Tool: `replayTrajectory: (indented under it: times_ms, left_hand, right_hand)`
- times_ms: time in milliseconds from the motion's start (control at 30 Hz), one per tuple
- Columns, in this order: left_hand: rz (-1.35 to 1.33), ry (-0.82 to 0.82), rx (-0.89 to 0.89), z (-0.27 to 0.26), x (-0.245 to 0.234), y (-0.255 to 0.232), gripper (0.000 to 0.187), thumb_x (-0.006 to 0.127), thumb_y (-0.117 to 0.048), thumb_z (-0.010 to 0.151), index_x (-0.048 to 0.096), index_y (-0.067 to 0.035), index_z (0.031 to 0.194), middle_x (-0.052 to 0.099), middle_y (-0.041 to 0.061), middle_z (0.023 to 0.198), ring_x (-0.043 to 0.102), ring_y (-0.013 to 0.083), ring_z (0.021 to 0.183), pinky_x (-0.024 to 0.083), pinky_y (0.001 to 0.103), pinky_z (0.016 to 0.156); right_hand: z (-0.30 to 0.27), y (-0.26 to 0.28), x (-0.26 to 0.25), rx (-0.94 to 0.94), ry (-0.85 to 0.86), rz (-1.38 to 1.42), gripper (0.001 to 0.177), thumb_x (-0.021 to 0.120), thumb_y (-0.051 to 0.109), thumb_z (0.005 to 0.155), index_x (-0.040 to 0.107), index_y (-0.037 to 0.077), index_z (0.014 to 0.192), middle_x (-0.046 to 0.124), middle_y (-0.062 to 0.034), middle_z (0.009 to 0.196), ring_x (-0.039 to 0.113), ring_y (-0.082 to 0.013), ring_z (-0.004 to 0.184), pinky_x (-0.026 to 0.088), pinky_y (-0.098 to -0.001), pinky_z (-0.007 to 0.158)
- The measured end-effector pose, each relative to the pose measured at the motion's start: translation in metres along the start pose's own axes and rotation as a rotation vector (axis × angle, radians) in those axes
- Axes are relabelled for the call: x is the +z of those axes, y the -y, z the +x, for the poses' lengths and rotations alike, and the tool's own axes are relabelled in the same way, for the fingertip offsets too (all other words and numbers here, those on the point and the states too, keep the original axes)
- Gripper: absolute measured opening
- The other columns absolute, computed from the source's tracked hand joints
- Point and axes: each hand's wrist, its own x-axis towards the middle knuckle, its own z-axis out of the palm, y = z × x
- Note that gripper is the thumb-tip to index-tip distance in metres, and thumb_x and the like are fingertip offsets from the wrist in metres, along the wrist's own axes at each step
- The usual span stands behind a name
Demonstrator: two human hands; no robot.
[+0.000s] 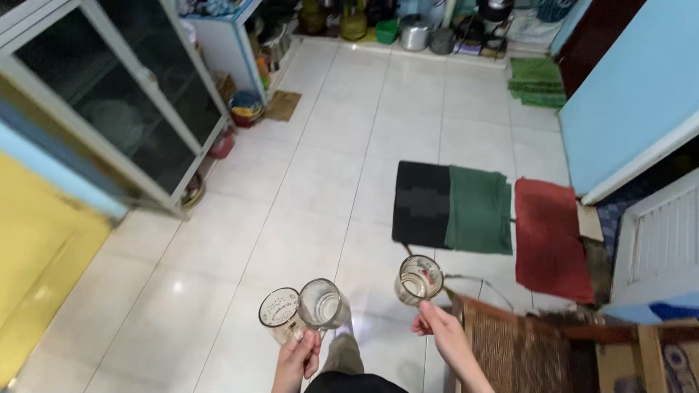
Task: Cleaning chairs and clearing dishes from a dining table to a kitchen cabinet.
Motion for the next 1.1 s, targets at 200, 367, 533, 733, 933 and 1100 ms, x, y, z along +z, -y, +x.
replayTrajectory:
  times_ms: [200, 367, 533, 733, 933, 1100]
  left_hand:
    - [0.110, 0.029, -0.072, 0.216, 0.042, -0.082, 0.031, 0.055, -0.022, 0.104, 0.062, 0.006, 0.091, 0.056, 0.013, 0.072, 0.037, 0.0109, 0.040, 0.026, 0.025, 0.035]
    - [0.197, 0.129, -0.123, 0.395, 0.106, -0.173, 0.028, 0.055, -0.017, 0.104, 0.061, 0.003, 0.087, 0.050, 0.007, 0.063, 0.035, 0.0098, 0.041, 0.023, 0.025, 0.037]
    - [0.229, 0.236, -0.116, 0.550, 0.173, -0.228, 0.027, 0.053, -0.019, 0.105, 0.060, 0.000, 0.087, 0.051, 0.005, 0.068, 0.035, 0.0076, 0.042, 0.026, 0.023, 0.038]
    - [0.177, 0.239, -0.119, 0.737, 0.236, -0.233, 0.027, 0.052, -0.018, 0.106, 0.059, 0.001, 0.086, 0.050, 0.005, 0.064, 0.031, 0.0081, 0.041, 0.023, 0.024, 0.038]
    - [0.182, 0.085, -0.142, 0.896, 0.306, -0.257, 0.035, 0.056, -0.024, 0.105, 0.061, 0.004, 0.085, 0.046, 0.006, 0.053, 0.031, 0.0109, 0.035, 0.022, 0.027, 0.035]
    - [0.256, 0.082, -0.061, 1.037, 0.355, -0.280, 0.038, 0.052, -0.029, 0.106, 0.061, -0.001, 0.082, 0.046, 0.003, 0.047, 0.033, 0.0107, 0.033, 0.028, 0.027, 0.036]
  right_hand:
    - [0.191, 0.065, 0.002, -0.084, -0.032, 0.175, 0.051, 0.051, 0.032, 0.104, 0.069, -0.009, 0.080, 0.069, -0.0185, 0.075, 0.066, -0.0248, 0.072, 0.054, -0.0344, 0.071]
    - [0.326, 0.150, -0.009, 0.035, -0.126, 0.176, 0.056, 0.049, 0.034, 0.103, 0.072, -0.013, 0.084, 0.071, -0.0233, 0.078, 0.069, -0.0290, 0.077, 0.056, -0.0378, 0.074]
    - [0.430, 0.247, -0.028, 0.066, -0.280, 0.163, 0.061, 0.052, 0.034, 0.103, 0.074, -0.018, 0.078, 0.074, -0.0247, 0.074, 0.064, -0.0279, 0.071, 0.051, -0.0353, 0.074]
    - [0.636, 0.293, -0.091, -0.069, -0.251, 0.368, 0.054, 0.054, 0.036, 0.104, 0.066, -0.010, 0.078, 0.070, -0.0235, 0.078, 0.067, -0.0309, 0.074, 0.054, -0.0393, 0.073]
    - [0.827, 0.404, -0.153, 0.002, -0.127, 0.368, 0.052, 0.057, 0.036, 0.101, 0.071, -0.012, 0.088, 0.067, -0.0223, 0.076, 0.064, -0.0288, 0.070, 0.050, -0.0371, 0.067]
    - [0.922, 0.555, -0.164, 0.004, -0.156, 0.170, 0.047, 0.054, 0.029, 0.101, 0.076, -0.012, 0.096, 0.072, -0.0213, 0.080, 0.068, -0.0276, 0.077, 0.055, -0.0352, 0.074]
